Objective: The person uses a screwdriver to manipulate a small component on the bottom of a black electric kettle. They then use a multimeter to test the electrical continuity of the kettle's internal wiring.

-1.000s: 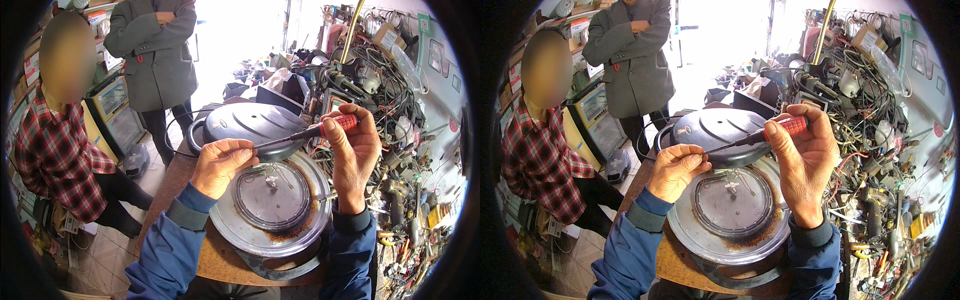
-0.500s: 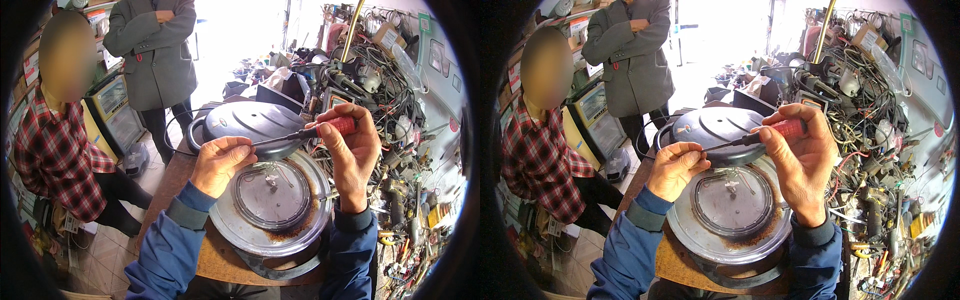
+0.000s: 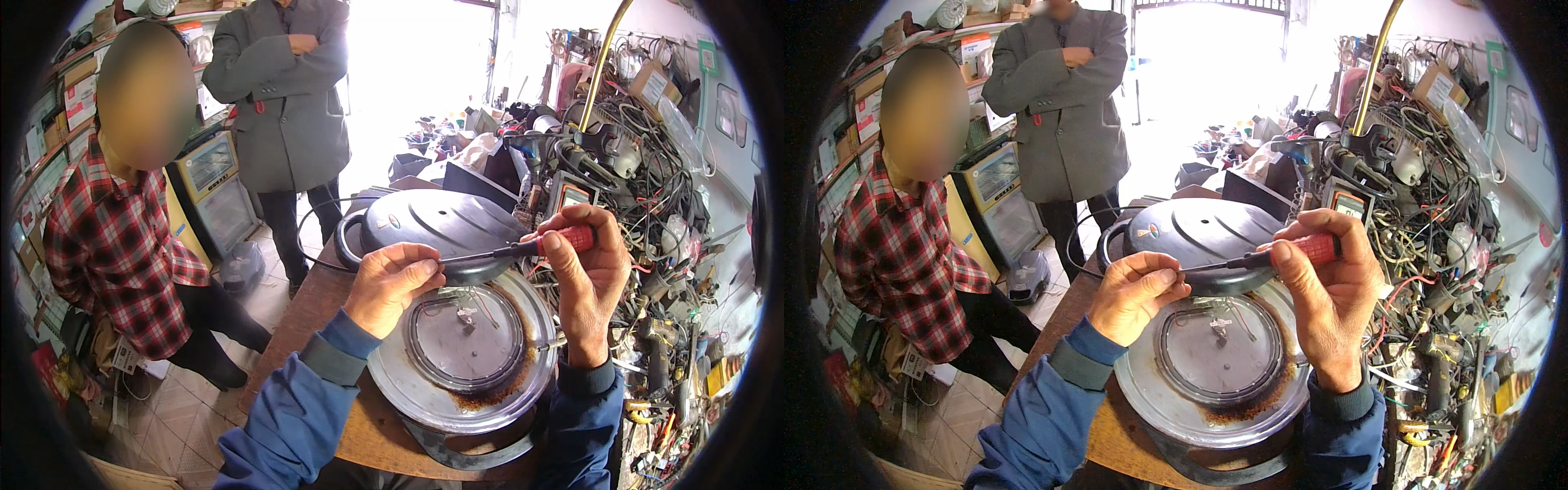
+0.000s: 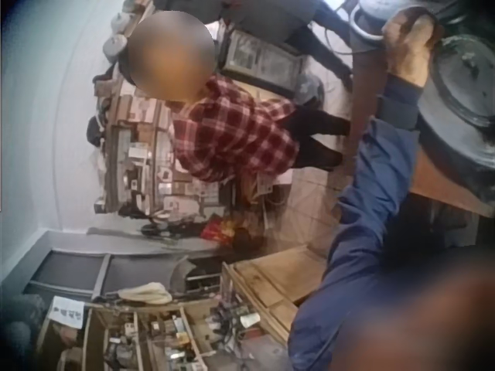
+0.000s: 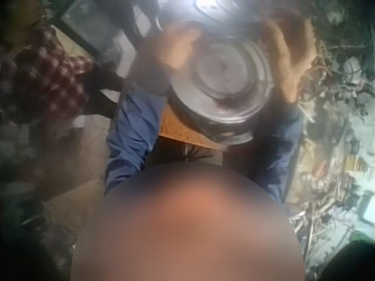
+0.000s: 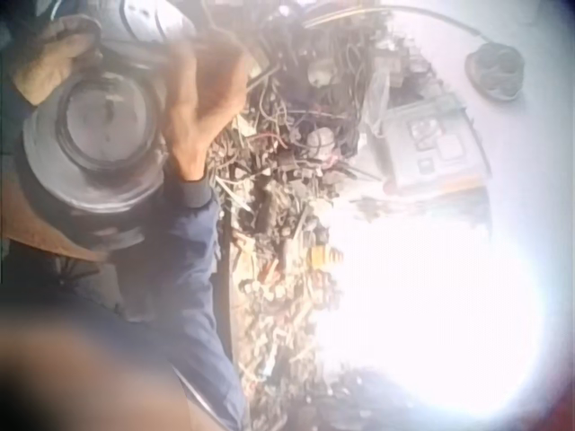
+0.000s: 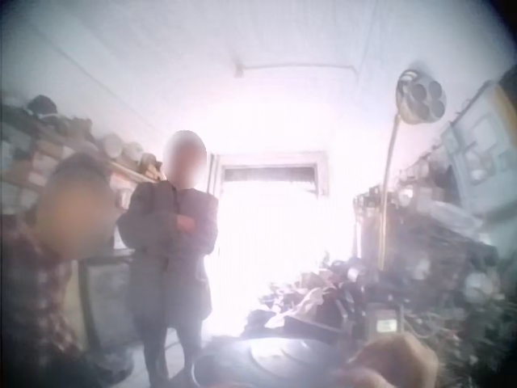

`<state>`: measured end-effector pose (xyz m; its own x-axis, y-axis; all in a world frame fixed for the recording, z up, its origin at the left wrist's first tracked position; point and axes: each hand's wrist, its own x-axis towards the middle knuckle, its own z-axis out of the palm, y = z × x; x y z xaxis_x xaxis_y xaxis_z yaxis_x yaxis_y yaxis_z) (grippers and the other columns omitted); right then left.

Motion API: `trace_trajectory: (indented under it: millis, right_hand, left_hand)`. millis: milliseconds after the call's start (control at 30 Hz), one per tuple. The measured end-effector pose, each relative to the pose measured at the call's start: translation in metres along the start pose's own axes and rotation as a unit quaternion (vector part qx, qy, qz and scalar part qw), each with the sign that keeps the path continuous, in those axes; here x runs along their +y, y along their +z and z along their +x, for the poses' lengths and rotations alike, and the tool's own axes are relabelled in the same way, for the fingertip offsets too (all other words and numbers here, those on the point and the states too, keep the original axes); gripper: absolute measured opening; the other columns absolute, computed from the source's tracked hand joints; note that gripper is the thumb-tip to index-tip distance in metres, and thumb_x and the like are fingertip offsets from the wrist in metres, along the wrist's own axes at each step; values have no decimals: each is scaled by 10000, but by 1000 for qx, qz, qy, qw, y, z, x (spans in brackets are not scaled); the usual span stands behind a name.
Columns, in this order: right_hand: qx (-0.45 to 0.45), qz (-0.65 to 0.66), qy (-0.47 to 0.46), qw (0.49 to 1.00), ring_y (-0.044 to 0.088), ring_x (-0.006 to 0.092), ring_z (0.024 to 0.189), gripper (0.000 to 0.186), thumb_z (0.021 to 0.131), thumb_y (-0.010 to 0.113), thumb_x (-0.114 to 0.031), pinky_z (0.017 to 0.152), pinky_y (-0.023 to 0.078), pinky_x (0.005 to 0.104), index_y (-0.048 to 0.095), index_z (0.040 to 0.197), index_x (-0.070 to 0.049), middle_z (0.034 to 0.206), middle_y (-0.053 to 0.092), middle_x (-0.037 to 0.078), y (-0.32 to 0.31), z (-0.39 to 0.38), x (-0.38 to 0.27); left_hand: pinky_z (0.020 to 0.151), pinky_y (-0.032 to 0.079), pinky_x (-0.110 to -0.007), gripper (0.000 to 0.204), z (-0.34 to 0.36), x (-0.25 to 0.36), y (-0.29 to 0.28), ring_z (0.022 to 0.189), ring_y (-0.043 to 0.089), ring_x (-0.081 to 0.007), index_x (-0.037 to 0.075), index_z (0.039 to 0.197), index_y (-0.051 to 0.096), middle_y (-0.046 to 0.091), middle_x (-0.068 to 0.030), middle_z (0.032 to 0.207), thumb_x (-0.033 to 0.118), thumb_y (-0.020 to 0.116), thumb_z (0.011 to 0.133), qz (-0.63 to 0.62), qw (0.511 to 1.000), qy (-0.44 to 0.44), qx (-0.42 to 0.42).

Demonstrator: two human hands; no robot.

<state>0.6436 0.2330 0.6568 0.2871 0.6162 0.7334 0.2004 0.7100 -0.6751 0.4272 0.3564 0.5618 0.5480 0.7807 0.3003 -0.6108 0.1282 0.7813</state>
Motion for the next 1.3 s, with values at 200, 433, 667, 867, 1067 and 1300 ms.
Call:
trace_trajectory:
  millis: [200,433,667,867,1067,1300]
  right_hand:
    - [61,-63,28,996,640,80,886,335,977,799,-105,761,546,228,621,1238,6,994,683,37,-5,2,5]
    - [49,-120,26,991,680,105,723,372,957,834,-143,628,550,236,621,1219,14,918,699,63,0,0,3]
    - [-17,-57,47,997,692,164,927,641,961,818,-157,840,622,345,476,1465,44,1055,706,108,-10,10,8]
    - [22,-48,38,998,706,176,892,723,969,806,-124,813,614,324,410,1546,57,1011,695,99,-1,6,6]
    - [40,-60,8,997,714,161,866,690,972,801,-96,805,601,304,429,1539,32,1008,706,97,-3,4,4]
    - [38,-85,16,996,703,146,835,681,963,806,-79,792,591,286,449,1534,23,980,705,79,-3,3,4]
  left_hand:
    - [951,611,-406,168,-2,0,1,989,737,-259,-20,1171,732,755,-142,1084,44,711,1017,38,999,5,-16]
    - [880,627,-364,183,-1,-6,0,942,755,-229,-15,1179,730,769,-138,1050,30,729,1002,135,989,50,-13]
    - [884,624,-332,186,-3,-2,5,950,755,-204,-6,1185,717,768,-118,1040,6,723,999,166,985,51,-20]
    - [906,619,-326,216,-5,2,9,971,746,-195,-17,1202,711,755,-109,1073,28,741,992,173,984,30,-33]
    - [952,604,-330,384,-7,4,17,1004,746,-208,-30,1311,659,745,-123,1129,84,781,965,191,981,10,-40]
    - [985,598,-322,449,-4,1,15,1067,741,-209,-38,1390,597,723,-133,1207,5,725,961,189,981,-11,-42]
